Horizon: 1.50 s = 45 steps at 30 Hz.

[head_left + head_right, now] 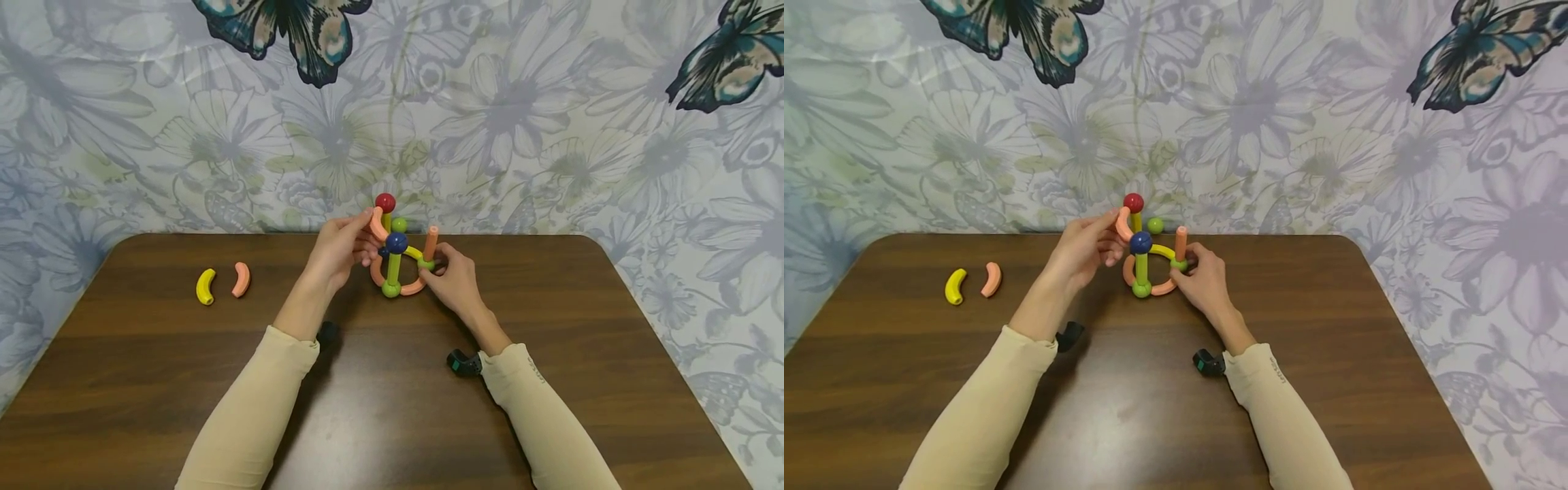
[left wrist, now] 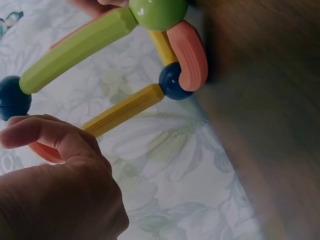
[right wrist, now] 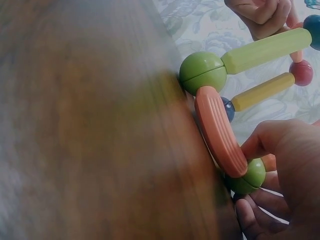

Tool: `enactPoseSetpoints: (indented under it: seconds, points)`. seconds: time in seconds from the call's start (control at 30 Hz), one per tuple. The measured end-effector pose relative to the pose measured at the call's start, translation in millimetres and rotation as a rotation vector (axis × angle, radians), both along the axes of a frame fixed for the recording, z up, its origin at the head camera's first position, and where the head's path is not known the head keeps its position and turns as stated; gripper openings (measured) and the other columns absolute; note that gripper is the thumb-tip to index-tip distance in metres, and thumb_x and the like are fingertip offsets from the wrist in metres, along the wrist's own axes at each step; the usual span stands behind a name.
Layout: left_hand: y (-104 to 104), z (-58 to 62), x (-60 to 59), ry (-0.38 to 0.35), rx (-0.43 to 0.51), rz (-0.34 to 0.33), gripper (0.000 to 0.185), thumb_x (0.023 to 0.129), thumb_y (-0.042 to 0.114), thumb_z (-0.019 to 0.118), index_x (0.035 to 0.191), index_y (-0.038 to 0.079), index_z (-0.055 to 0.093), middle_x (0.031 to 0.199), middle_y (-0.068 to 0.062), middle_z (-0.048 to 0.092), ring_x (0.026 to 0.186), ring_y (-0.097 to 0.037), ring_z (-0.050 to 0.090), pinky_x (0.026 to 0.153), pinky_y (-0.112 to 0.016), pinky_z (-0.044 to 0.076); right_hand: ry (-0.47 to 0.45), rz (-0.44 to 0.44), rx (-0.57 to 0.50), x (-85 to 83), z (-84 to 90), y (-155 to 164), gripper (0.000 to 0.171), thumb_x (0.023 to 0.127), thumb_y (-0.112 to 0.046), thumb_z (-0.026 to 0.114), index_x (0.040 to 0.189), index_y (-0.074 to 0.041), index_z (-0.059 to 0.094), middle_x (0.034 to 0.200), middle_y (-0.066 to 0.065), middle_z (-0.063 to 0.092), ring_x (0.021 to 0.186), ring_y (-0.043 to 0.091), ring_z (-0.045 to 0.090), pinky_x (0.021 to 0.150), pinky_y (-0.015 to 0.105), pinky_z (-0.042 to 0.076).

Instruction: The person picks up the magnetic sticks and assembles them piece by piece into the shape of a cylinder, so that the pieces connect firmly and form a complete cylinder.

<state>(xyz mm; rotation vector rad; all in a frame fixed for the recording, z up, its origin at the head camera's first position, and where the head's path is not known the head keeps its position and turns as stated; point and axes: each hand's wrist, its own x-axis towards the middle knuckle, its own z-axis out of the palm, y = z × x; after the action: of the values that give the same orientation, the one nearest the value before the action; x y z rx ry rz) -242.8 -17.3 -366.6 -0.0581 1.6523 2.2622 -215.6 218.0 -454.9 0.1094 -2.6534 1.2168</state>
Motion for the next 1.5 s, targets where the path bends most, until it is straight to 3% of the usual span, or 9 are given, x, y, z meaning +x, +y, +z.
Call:
enactPoseSetpoints:
  seconds: [0.13, 0.2, 0.27, 0.4, 0.5, 0.8, 1.23, 1.37, 1.5]
  points:
    - [-1.3, -6.5, -1.7, 0.006, -0.009, 0.009, 0.038, 0.112, 0.031, 0.052, 0.094, -0.001, 0.062, 0.07, -0.006, 0.066, 0.05, -0.013, 0.058, 0.047, -0.019, 0.047, 0.007, 0.001, 0.004, 0.4, -0.4, 0.0, 0.029, 0.089, -0.017, 0.077, 0.116, -0.009, 0.07, 0.104, 0.011, 0.076, 0.094, 0.024, 0.072, 0.082, 0.038, 0.061]
    - [-2.6, -13.0, -2.6, 0.062, -0.104, 0.002, 0.033, 0.111, 0.026, 0.054, 0.096, -0.002, 0.062, 0.071, -0.008, 0.066, 0.051, -0.012, 0.059, 0.047, -0.02, 0.048, 0.009, 0.001, 0.008, 0.5, -0.6, 0.3, 0.03, 0.089, -0.017, 0.077, 0.116, -0.009, 0.071, 0.103, 0.01, 0.076, 0.093, 0.023, 0.072, 0.081, 0.037, 0.06]
    - [-3.7, -21.7, -3.7, 0.166, -0.31, -0.011, 0.027, 0.108, 0.022, 0.06, 0.097, -0.003, 0.064, 0.073, -0.011, 0.068, 0.051, -0.012, 0.061, 0.048, -0.023, 0.052, 0.011, 0.004, 0.013, 1.0, -0.7, 0.4, 0.03, 0.089, -0.018, 0.077, 0.117, -0.009, 0.071, 0.103, 0.01, 0.076, 0.092, 0.022, 0.072, 0.08, 0.036, 0.06]
    - [-4.3, -35.3, -3.5, 0.389, -0.885, -0.069, 0.027, 0.099, 0.026, 0.073, 0.102, 0.0, 0.068, 0.078, -0.011, 0.069, 0.063, -0.018, 0.064, 0.063, -0.032, 0.055, 0.012, 0.013, 0.018, 1.4, -0.4, 0.4, 0.03, 0.088, -0.018, 0.077, 0.116, -0.009, 0.071, 0.101, 0.01, 0.076, 0.088, 0.022, 0.071, 0.077, 0.034, 0.059]
    - [-3.3, -40.0, -3.1, 0.467, -1.097, -0.122, 0.032, 0.096, 0.03, 0.076, 0.107, 0.001, 0.069, 0.08, -0.008, 0.066, 0.07, -0.024, 0.064, 0.07, -0.039, 0.052, 0.021, 0.023, 0.023, 0.8, 0.3, 0.5, 0.028, 0.087, -0.018, 0.079, 0.113, -0.009, 0.07, 0.1, 0.01, 0.075, 0.086, 0.022, 0.071, 0.076, 0.032, 0.058]
    - [-13.9, -44.5, -8.5, 0.43, -1.029, -0.161, 0.018, 0.093, 0.019, 0.079, 0.094, 0.003, 0.07, 0.073, -0.006, 0.067, 0.05, -0.013, 0.061, 0.049, -0.026, 0.051, 0.024, 0.084, 0.025, 2.0, 3.5, -5.3, 0.025, 0.088, -0.02, 0.078, 0.111, -0.01, 0.071, 0.099, 0.009, 0.075, 0.086, 0.022, 0.071, 0.077, 0.035, 0.059]
    - [-31.2, -44.4, -16.2, 0.374, -0.967, -0.173, 0.011, 0.09, 0.008, 0.08, 0.09, 0.002, 0.07, 0.073, -0.008, 0.068, 0.055, -0.017, 0.065, 0.05, -0.025, 0.054, -0.013, 0.184, 0.003, -0.6, -1.2, -1.6, 0.032, 0.088, -0.004, 0.069, 0.118, -0.013, 0.074, 0.105, 0.006, 0.077, 0.093, 0.018, 0.071, 0.082, 0.034, 0.059]
    - [-37.3, -43.3, -18.2, 0.344, -0.949, -0.167, 0.008, 0.09, 0.005, 0.078, 0.091, 0.002, 0.071, 0.074, -0.008, 0.067, 0.058, -0.019, 0.066, 0.051, -0.026, 0.055, 0.011, 0.151, 0.003, -14.3, 0.5, -1.0, 0.023, 0.095, -0.006, 0.07, 0.116, -0.009, 0.075, 0.106, 0.008, 0.077, 0.093, 0.02, 0.072, 0.08, 0.036, 0.059]
    - [-41.2, -44.1, -20.4, 0.335, -0.931, -0.176, 0.008, 0.09, 0.005, 0.078, 0.093, 0.002, 0.071, 0.075, -0.009, 0.068, 0.06, -0.02, 0.066, 0.054, -0.03, 0.058, 0.063, 0.048, -0.027, -34.1, 2.1, -3.4, 0.02, 0.097, -0.013, 0.074, 0.115, -0.003, 0.075, 0.107, 0.012, 0.078, 0.094, 0.024, 0.074, 0.082, 0.039, 0.061]
